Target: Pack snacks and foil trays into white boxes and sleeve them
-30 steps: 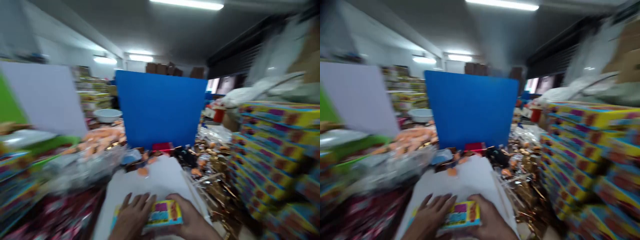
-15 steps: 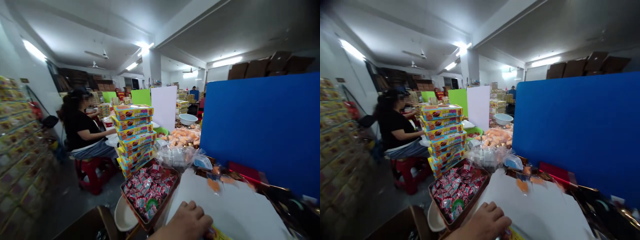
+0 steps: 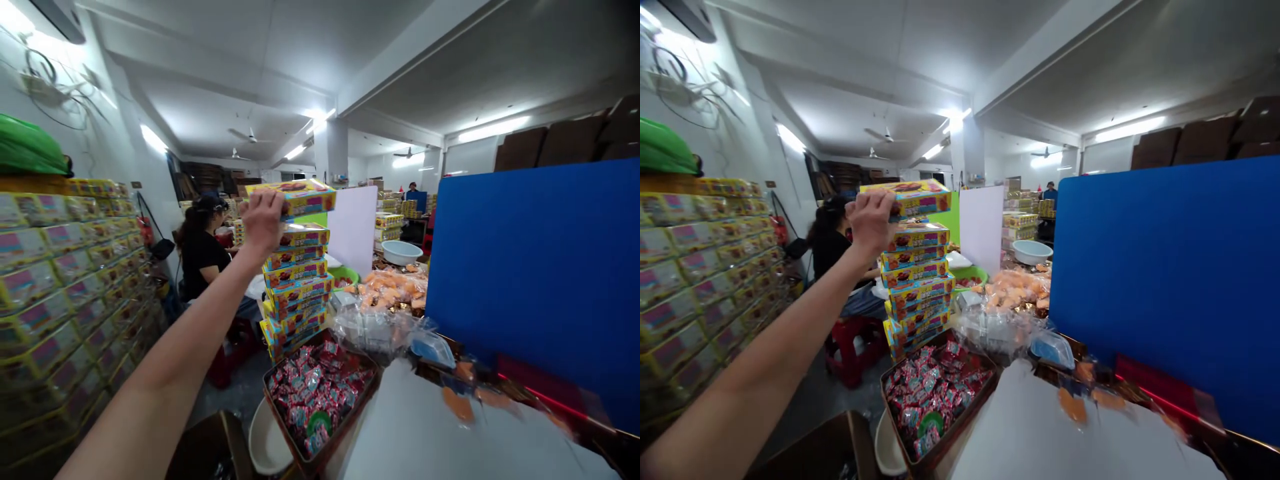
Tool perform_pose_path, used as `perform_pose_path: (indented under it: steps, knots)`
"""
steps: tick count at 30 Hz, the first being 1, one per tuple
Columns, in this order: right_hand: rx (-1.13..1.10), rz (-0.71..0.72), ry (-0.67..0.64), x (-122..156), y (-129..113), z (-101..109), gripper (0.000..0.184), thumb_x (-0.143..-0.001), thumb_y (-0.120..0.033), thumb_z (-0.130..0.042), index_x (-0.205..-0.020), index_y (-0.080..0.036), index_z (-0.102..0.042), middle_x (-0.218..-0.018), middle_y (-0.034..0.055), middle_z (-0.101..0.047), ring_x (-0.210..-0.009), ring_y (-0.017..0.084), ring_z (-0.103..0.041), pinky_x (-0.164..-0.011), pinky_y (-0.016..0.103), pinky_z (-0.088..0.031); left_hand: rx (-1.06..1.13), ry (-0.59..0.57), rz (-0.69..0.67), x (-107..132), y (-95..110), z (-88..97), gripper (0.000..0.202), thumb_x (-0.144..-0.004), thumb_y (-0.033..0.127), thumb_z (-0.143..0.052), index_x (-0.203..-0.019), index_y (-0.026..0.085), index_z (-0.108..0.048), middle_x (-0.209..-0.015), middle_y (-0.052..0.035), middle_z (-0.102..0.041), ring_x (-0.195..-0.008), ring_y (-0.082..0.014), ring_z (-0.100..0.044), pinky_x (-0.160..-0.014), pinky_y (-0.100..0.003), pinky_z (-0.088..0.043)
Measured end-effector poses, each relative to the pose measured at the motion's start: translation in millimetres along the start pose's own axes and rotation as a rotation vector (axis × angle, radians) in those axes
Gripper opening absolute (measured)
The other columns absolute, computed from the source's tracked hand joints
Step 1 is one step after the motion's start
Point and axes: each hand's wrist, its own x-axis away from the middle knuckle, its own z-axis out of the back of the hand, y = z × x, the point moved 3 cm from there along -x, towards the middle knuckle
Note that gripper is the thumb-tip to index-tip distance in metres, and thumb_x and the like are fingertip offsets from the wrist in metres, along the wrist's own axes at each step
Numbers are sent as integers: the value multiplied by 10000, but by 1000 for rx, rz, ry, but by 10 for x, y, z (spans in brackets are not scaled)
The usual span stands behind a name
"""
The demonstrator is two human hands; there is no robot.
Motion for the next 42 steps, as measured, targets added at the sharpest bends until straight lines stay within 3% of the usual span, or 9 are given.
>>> perform_pose_path:
  steps: [5,11,17,21,24,28,31,38,42]
  knots:
    - [34,22,41,-235,17,-98,650,-545,-514,-580,-1179,-637,-520,-904,128,-663,-975,419,-640,-415,537,-436,-104,-313,-86,-240,-361,-319,445,-730,246,-628,-1160,154,-556,-1171,-145,-600,-1086,-328,-475,-846,-394,-386]
    - [271,81,-104,234,241,41,477,-632,-507,-560,-1106,-534,-613,-845,110,-675,-940,377,-662,-546,523,-523,-150,-411,-162,-235,-367,-310,644,-638,359,-723,-1199,103,-540,-1210,-158,-591,-1109,-317,-503,-828,-321,-422]
    - [534,-81,-263,1128,385,670,437,-843,-455,-395,-1066,-185,-656,-1138,164,-641,-1090,334,-594,-948,474,-488,-30,-235,-301,23,-16,-89,831,-835,550,-97,-1299,-87,-360,-1431,-199,-370,-1262,-486,-283,-911,-619,-223]
    - [996,-300,-305,1008,266,945,533,-914,-483,-382,-1110,-42,-606,-1164,236,-593,-1112,372,-540,-941,459,-447,348,4,-139,882,594,-233,659,-896,524,-290,-1322,44,-438,-1432,-112,-442,-1305,-347,-369,-1045,-486,-249]
    - [1070,-509,-310,784,226,1055,634,-898,-578,-411,-1102,-13,-613,-1183,256,-577,-1168,392,-513,-905,437,-463,760,-626,-312,2141,1484,-614,424,-901,467,-394,-1101,165,-615,-1174,-74,-673,-1104,-199,-605,-977,-302,-439]
    - [979,-636,-363,647,252,1164,637,-889,-592,-417,-1053,-27,-661,-1146,270,-607,-1070,376,-602,-844,427,-489,735,-971,-230,3413,2207,-1038,619,-836,537,-444,-1218,58,-535,-1321,-226,-575,-1237,-314,-542,-1026,-398,-429]
    - [962,-658,-365,612,246,1238,635,-863,-630,-453,-988,-52,-685,-1084,272,-639,-1037,376,-616,-823,427,-490,713,-1025,-136,3614,2314,-1189,712,-859,568,-357,-1257,-16,-446,-1404,-313,-440,-1321,-385,-431,-1071,-493,-353]
    - [843,-421,-385,1020,-159,1176,366,-870,-418,-551,-1086,-126,-597,-1140,173,-574,-1006,281,-598,-806,344,-467,861,-1087,-161,3415,2244,-1199,552,-810,582,-423,-1053,97,-522,-1183,-226,-599,-1140,-348,-572,-991,-448,-433]
    - [461,-301,-462,1478,-172,1215,89,-836,-185,-476,-869,-197,-558,-915,45,-562,-816,180,-579,-726,284,-445,1174,-1069,136,3328,2212,-1157,546,-691,524,-632,-1076,150,-530,-1213,-172,-602,-1142,-337,-569,-1000,-472,-429]
